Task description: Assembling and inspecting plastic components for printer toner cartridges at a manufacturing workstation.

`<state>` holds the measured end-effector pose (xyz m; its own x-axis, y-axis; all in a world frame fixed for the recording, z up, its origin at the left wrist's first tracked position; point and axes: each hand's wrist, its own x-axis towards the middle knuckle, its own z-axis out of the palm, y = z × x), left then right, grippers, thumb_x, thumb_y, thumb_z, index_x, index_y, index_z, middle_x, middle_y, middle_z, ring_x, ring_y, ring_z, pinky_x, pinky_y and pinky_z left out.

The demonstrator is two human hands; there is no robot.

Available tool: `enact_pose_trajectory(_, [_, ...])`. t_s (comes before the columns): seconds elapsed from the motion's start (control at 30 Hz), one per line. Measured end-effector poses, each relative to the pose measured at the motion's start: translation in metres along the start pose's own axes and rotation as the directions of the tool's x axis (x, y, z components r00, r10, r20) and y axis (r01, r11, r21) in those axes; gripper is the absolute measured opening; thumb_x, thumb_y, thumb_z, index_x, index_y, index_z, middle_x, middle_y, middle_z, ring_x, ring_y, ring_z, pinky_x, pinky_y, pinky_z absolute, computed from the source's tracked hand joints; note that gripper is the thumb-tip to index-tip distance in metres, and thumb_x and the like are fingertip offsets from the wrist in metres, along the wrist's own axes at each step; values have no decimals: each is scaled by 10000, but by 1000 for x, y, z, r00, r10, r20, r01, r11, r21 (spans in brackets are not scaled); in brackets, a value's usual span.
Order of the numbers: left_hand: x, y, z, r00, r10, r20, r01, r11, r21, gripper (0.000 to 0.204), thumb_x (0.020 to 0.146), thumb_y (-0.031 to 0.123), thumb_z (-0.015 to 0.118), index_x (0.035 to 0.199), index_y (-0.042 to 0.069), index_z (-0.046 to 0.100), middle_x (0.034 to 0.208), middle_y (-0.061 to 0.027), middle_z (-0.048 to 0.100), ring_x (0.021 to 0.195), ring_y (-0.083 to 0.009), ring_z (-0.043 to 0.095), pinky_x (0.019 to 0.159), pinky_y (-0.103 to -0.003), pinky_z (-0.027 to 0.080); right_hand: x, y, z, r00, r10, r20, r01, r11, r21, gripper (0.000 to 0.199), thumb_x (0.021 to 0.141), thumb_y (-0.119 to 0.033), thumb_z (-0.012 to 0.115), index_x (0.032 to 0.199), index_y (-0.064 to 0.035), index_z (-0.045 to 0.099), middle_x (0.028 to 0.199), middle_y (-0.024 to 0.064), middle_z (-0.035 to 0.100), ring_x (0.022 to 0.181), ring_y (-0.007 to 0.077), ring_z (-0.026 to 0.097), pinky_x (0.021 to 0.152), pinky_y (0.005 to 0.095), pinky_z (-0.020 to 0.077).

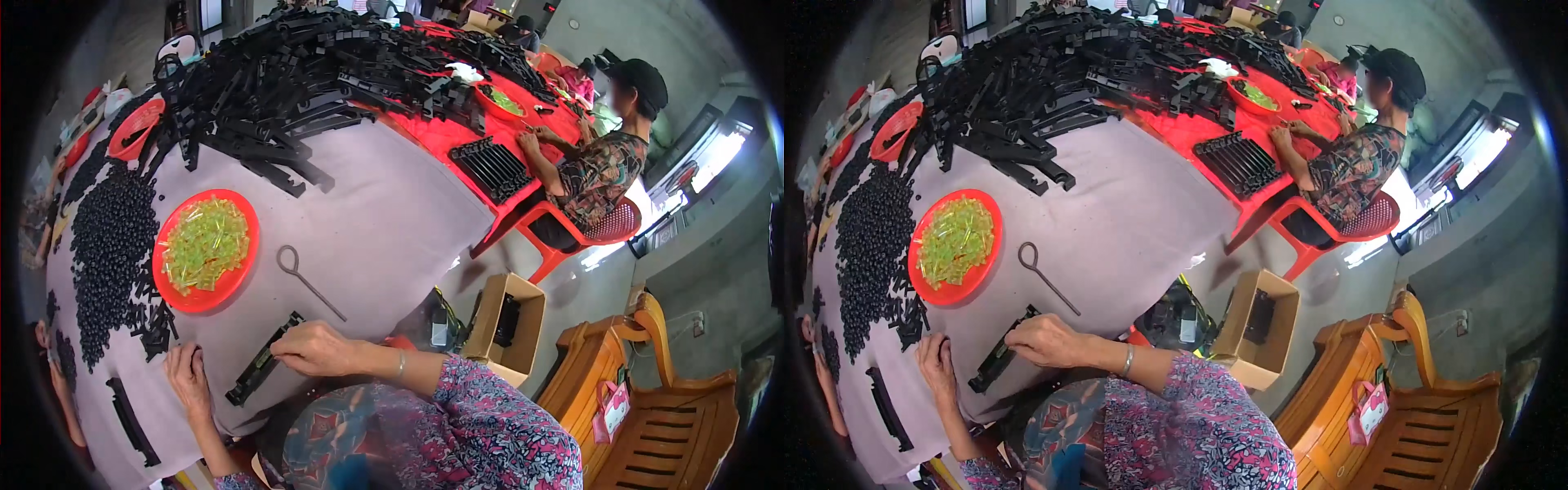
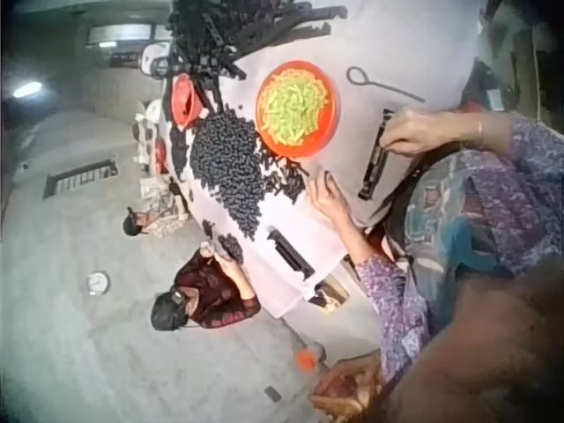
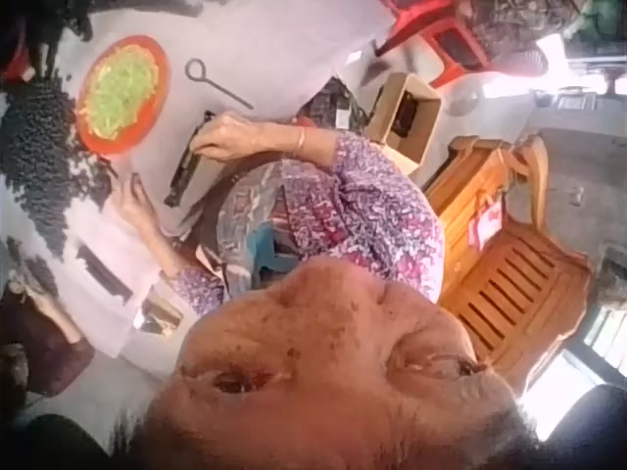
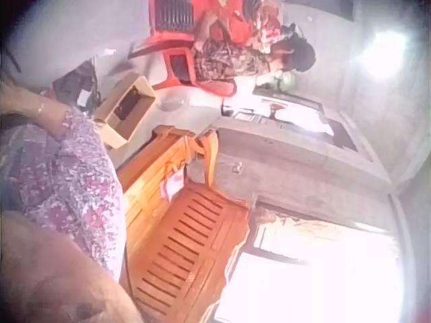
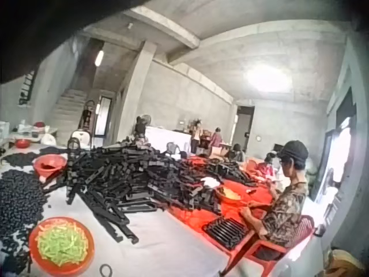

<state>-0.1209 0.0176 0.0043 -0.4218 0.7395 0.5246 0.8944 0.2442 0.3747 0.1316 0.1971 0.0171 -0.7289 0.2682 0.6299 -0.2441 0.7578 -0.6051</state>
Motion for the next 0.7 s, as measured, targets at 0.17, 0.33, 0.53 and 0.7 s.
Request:
enact_pose_trajectory(0.17, [0, -2, 1, 999, 47, -22, -46, 999, 23, 174, 859, -32, 647, 1030, -1, 660, 904, -146, 575, 884, -341, 561, 833, -430, 412, 0, 0, 1, 1000, 17, 22, -17, 1000, 11, 120, 838, -26, 677, 958, -21, 672, 788, 140, 658, 724, 336, 661, 649, 445, 534])
enact_pose_trajectory(0.33, [2, -3, 2, 998, 51, 21, -52, 997, 55, 184, 864, -16, 625, 1045, -9, 658, 918, -148, 564, 902, -340, 560, 845, -443, 413, -1, 1, 2, 999, 19, 31, -19, 1000, 5, 131, 832, -31, 673, 962, -13, 663, 814, 135, 669, 753, 332, 669, 673, 444, 542])
enact_pose_trajectory(0.53, [1, -4, 2, 999, 25, 45, -27, 999, 32, 193, 865, 3, 603, 1050, -12, 659, 931, -149, 567, 913, -341, 554, 861, -447, 416, -2, 2, 4, 1000, 5, 30, -6, 1000, 26, 149, 827, -27, 669, 976, -14, 660, 826, 134, 671, 766, 336, 672, 686, 445, 545])
enact_pose_trajectory(0.7, [-4, -11, 3, 1000, -13, -19, 11, 993, -122, 172, 870, -20, 623, 1037, -35, 661, 933, -145, 586, 886, -307, 578, 822, -396, 466, 1, -3, 1, 998, 26, 57, -29, 998, 47, 127, 854, -64, 675, 974, -30, 652, 829, 157, 662, 779, 355, 668, 688, 463, 538])
